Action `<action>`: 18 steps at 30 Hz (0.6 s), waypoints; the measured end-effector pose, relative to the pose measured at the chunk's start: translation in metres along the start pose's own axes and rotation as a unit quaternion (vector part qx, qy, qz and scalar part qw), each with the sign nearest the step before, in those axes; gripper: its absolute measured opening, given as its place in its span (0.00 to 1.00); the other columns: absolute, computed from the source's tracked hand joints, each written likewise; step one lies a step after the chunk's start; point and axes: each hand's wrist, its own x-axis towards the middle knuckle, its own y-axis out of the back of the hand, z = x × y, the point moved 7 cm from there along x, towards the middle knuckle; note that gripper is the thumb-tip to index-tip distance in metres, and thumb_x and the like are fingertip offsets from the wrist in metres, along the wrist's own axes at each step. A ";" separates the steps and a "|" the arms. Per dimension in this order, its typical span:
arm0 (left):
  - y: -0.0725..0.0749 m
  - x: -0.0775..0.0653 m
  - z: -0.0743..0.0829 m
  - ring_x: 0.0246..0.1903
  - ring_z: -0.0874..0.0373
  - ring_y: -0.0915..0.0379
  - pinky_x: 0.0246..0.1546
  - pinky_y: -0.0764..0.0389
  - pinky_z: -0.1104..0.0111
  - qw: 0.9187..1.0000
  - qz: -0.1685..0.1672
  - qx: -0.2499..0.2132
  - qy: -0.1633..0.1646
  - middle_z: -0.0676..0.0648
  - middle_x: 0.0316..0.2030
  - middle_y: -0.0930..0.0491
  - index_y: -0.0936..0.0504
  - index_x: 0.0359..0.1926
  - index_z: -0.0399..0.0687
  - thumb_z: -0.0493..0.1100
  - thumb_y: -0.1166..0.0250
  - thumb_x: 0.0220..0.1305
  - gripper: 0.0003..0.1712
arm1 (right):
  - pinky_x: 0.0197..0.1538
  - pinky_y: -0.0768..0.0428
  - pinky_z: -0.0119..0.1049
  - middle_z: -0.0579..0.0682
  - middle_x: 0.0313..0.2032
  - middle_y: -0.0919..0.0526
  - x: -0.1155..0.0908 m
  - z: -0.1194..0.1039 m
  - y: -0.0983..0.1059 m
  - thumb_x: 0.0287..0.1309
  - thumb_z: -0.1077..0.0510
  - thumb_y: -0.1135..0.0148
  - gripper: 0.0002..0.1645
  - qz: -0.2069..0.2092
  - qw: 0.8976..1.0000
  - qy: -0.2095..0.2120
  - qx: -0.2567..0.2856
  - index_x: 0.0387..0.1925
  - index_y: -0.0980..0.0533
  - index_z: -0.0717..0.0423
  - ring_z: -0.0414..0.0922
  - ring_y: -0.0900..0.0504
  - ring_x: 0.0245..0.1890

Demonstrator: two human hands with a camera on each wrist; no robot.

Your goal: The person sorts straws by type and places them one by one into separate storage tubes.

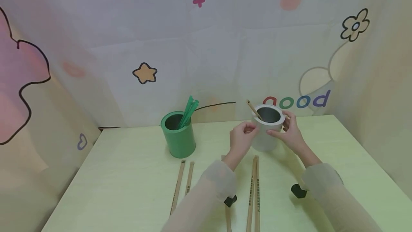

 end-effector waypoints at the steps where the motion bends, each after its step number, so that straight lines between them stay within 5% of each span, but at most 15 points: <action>1: 0.001 -0.002 0.000 0.30 0.66 0.23 0.32 0.23 0.77 1.000 -0.006 0.001 -0.001 0.53 0.30 0.18 0.20 0.32 0.48 0.44 0.36 0.52 0.06 | 0.63 0.53 0.59 0.67 0.65 0.55 0.000 0.000 0.000 0.46 0.56 0.34 0.55 -0.001 1.000 0.000 0.000 0.63 0.63 0.57 0.64 0.54 0.65; 7: 0.020 -0.010 -0.002 0.29 0.64 0.23 0.29 0.23 0.75 0.999 -0.046 0.021 -0.009 0.51 0.32 0.19 0.22 0.40 0.47 0.44 0.36 0.53 0.13 | 0.62 0.51 0.60 0.67 0.65 0.55 -0.001 -0.001 0.000 0.46 0.56 0.34 0.55 -0.004 1.000 -0.007 -0.005 0.64 0.63 0.56 0.64 0.54 0.65; 18: 0.089 -0.020 -0.028 0.29 0.60 0.24 0.27 0.25 0.73 0.995 -0.057 0.080 -0.005 0.47 0.33 0.21 0.25 0.41 0.46 0.41 0.39 0.54 0.12 | 0.63 0.52 0.59 0.67 0.66 0.57 0.000 0.000 0.000 0.46 0.54 0.34 0.56 -0.006 1.000 -0.012 -0.012 0.64 0.64 0.55 0.64 0.55 0.65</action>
